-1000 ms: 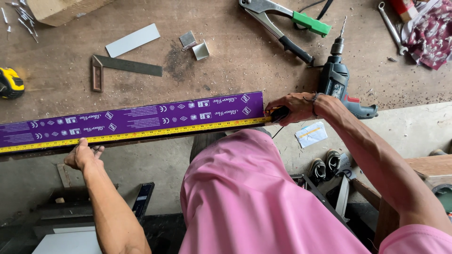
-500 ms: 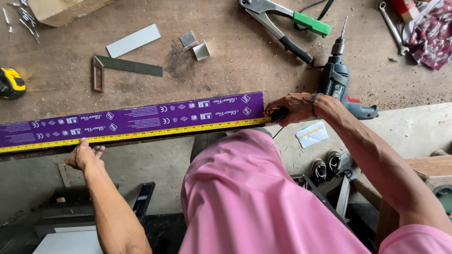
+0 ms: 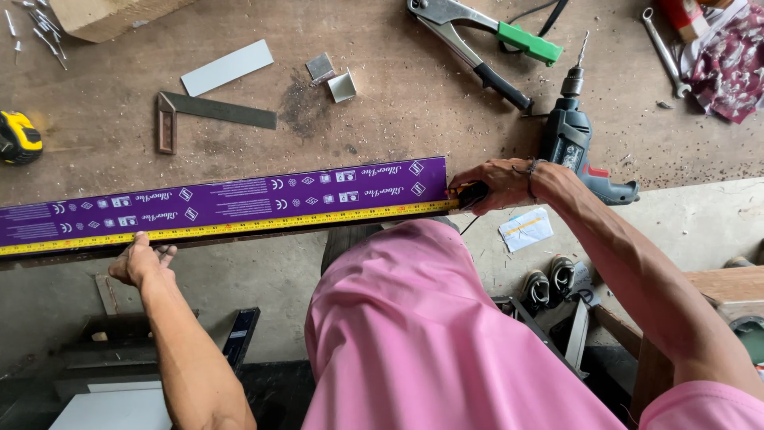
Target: Measuring, marking, and drilling a hole into a metal profile on a workbench.
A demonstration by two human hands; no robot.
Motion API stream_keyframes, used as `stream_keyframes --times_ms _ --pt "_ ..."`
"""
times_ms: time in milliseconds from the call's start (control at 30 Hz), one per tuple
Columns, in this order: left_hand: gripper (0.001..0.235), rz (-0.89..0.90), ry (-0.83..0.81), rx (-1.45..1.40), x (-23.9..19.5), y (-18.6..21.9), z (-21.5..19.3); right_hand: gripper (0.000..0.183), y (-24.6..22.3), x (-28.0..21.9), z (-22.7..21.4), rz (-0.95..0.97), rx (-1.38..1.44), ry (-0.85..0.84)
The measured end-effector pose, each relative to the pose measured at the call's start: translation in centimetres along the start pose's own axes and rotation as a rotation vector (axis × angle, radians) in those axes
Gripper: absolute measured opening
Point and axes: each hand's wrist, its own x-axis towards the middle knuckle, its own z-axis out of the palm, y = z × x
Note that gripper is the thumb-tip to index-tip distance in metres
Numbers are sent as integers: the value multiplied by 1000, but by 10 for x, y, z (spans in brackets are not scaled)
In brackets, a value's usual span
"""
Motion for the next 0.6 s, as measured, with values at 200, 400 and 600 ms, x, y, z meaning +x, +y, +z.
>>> stream_keyframes --times_ms 200,400,600 --pt "46 -10 -16 -12 8 -3 1 63 0 0 0 -9 9 4" --pt "44 4 -28 1 4 -2 1 61 2 1 0 -21 -5 6" --pt "32 16 -30 27 -6 3 -1 61 -5 -4 -2 18 -7 6"
